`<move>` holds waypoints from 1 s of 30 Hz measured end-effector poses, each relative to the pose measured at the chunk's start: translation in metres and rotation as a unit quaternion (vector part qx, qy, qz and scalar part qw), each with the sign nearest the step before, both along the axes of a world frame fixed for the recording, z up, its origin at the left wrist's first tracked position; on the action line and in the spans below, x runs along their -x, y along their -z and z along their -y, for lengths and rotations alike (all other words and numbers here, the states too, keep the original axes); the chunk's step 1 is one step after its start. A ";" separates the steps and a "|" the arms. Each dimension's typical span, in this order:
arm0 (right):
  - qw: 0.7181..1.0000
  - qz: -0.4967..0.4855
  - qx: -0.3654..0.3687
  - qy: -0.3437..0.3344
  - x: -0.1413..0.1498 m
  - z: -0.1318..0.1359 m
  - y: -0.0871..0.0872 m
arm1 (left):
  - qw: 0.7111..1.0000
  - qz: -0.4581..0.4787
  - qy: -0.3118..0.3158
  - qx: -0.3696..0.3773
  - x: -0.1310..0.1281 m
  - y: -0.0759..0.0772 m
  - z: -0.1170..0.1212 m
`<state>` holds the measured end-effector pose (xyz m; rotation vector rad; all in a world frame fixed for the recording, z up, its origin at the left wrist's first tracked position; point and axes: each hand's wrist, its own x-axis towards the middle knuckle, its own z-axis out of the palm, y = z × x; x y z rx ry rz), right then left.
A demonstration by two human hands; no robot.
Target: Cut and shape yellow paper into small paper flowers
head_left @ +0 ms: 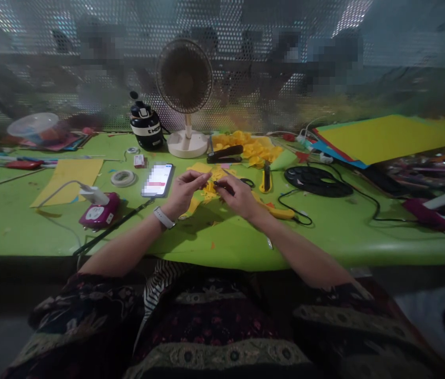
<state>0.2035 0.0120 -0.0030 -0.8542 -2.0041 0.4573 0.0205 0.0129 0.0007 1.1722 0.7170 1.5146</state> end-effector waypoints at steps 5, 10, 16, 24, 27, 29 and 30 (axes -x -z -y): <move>0.999 0.002 0.041 0.002 -0.001 0.000 -0.001 | 0.999 0.010 -0.005 0.039 -0.001 0.000 0.001; 0.998 -0.004 0.055 -0.012 -0.002 0.000 -0.005 | 0.998 0.018 -0.018 0.065 -0.001 -0.002 0.001; 0.999 -0.007 0.032 -0.029 -0.003 -0.005 -0.002 | 0.998 0.013 0.007 0.068 0.000 -0.002 0.000; 0.999 -0.007 0.030 -0.019 -0.002 -0.002 -0.001 | 1.000 -0.007 -0.010 0.026 0.001 0.001 -0.002; 0.999 -0.011 0.026 -0.019 -0.001 0.001 -0.002 | 0.999 -0.024 -0.035 0.006 0.001 0.001 -0.001; 1.000 -0.009 0.023 -0.018 -0.001 0.002 -0.002 | 0.999 -0.031 -0.041 -0.004 0.000 0.001 -0.001; 1.000 -0.008 0.023 -0.016 -0.001 0.002 -0.002 | 0.999 -0.032 -0.040 -0.007 0.000 0.001 -0.001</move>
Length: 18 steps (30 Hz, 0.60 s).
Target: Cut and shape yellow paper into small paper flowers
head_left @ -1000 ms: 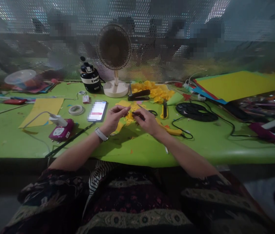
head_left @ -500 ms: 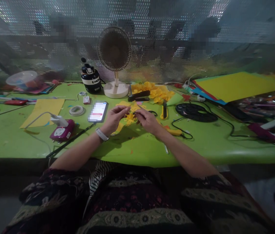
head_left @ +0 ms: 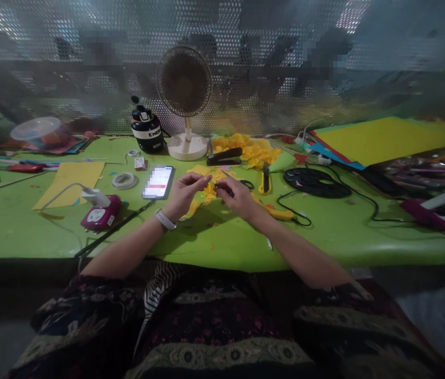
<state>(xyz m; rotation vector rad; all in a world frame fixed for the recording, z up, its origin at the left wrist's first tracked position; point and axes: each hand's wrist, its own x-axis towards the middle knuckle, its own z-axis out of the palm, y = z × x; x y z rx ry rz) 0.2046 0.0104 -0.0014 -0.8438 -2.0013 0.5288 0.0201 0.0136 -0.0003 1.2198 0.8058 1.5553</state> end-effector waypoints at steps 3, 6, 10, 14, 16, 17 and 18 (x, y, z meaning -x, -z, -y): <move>1.000 0.005 0.002 0.012 -0.001 0.000 0.000 | 1.000 0.000 0.002 -0.003 -0.001 0.000 0.000; 1.000 0.013 -0.012 0.018 -0.001 -0.001 -0.002 | 1.000 -0.002 -0.001 -0.001 -0.001 0.000 0.000; 0.999 0.017 -0.026 0.014 -0.002 -0.002 -0.004 | 1.000 0.006 0.007 0.008 -0.001 -0.001 0.000; 0.999 0.022 -0.024 0.014 -0.003 -0.003 -0.004 | 1.000 0.014 0.018 0.020 -0.001 -0.001 0.001; 0.999 0.024 -0.018 0.013 -0.003 -0.003 -0.004 | 0.999 0.018 0.023 0.020 -0.001 -0.001 0.001; 0.999 0.024 -0.015 0.015 -0.003 -0.002 -0.004 | 0.999 0.019 0.025 0.017 -0.001 -0.001 0.001; 1.000 0.022 -0.014 0.018 -0.003 -0.002 -0.004 | 0.999 0.017 0.026 0.011 -0.001 -0.001 0.001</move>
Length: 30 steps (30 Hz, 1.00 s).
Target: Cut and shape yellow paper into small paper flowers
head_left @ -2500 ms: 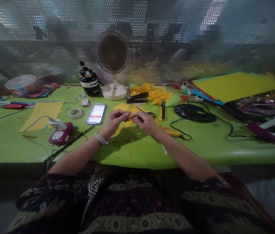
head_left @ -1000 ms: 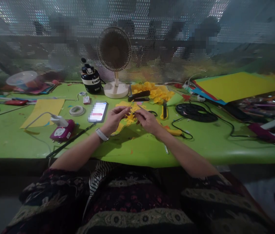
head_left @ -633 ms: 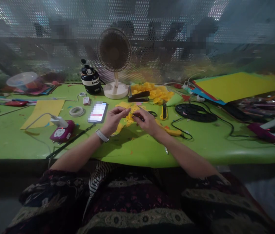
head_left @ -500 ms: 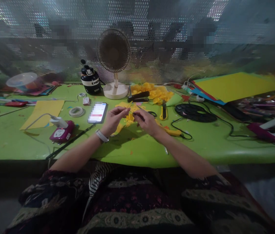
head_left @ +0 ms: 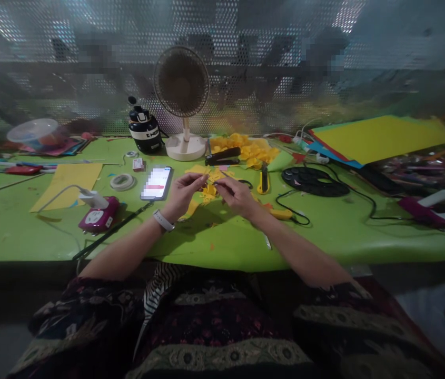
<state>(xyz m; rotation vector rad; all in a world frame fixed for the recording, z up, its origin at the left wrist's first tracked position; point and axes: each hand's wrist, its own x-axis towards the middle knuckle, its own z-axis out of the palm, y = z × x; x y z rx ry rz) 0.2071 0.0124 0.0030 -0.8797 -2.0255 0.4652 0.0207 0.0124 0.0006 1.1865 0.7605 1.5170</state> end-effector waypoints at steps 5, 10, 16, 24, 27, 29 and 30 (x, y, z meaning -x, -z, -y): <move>0.999 -0.006 -0.034 0.008 0.000 0.000 0.001 | 1.000 -0.024 -0.011 -0.015 0.001 0.001 0.000; 0.999 -0.017 -0.050 0.005 -0.001 -0.001 0.000 | 0.999 -0.040 -0.010 -0.013 0.002 0.003 -0.001; 0.999 -0.012 -0.043 -0.018 -0.001 -0.003 0.000 | 0.999 -0.038 -0.009 -0.007 0.003 0.003 -0.003; 1.000 -0.005 -0.008 -0.014 0.000 -0.001 0.003 | 1.000 -0.017 -0.004 -0.007 0.002 0.000 -0.001; 1.000 -0.017 0.004 -0.006 0.000 -0.001 0.005 | 0.999 -0.035 -0.014 -0.019 0.001 -0.001 0.001; 1.000 -0.020 0.012 -0.006 0.000 -0.001 0.004 | 0.999 -0.036 -0.012 -0.017 0.001 -0.001 0.001; 1.000 -0.018 0.012 -0.006 0.000 -0.001 0.004 | 0.999 -0.034 -0.011 -0.016 0.001 -0.001 0.001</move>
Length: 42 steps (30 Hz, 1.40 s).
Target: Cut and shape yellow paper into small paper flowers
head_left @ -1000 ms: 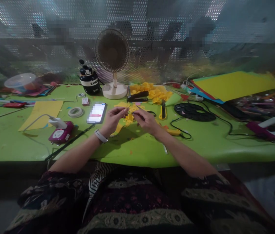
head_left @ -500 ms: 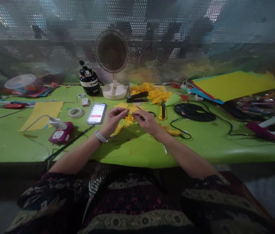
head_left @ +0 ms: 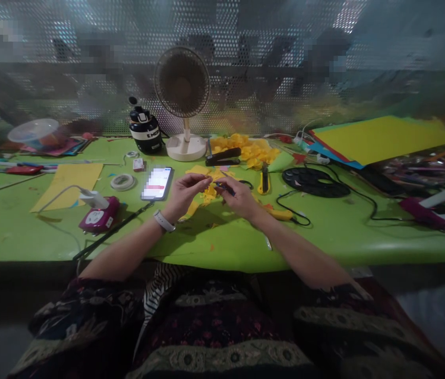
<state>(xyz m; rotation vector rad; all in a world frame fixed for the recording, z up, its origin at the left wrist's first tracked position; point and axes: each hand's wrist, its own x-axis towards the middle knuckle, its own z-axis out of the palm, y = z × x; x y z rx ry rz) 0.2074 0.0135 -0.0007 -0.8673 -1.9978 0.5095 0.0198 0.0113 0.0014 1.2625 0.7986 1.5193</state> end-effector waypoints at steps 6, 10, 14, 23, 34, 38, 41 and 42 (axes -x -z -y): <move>0.999 0.015 -0.043 -0.008 -0.001 -0.005 -0.002 | 1.000 0.007 -0.003 -0.011 -0.001 0.000 0.000; 0.999 0.022 -0.040 -0.010 -0.002 -0.005 -0.001 | 1.000 -0.007 -0.002 0.003 -0.002 -0.002 0.001; 0.999 0.034 -0.036 -0.003 -0.002 -0.002 -0.001 | 1.000 0.003 -0.004 0.005 -0.002 -0.004 0.002; 0.998 0.014 -0.060 -0.013 0.001 -0.004 0.003 | 1.000 0.004 -0.007 -0.015 -0.003 -0.004 0.003; 0.998 0.005 -0.031 -0.047 -0.002 -0.005 0.003 | 1.000 -0.016 0.009 -0.020 0.000 -0.001 0.001; 0.998 0.010 -0.049 -0.042 -0.001 -0.004 0.001 | 1.000 -0.015 0.014 -0.022 0.000 -0.001 0.001; 0.998 0.010 -0.049 -0.031 0.000 -0.002 0.000 | 0.999 -0.016 0.014 -0.027 0.000 -0.002 0.001; 0.999 0.006 -0.044 -0.028 0.000 -0.001 0.000 | 0.999 -0.012 0.013 -0.027 0.000 -0.002 0.001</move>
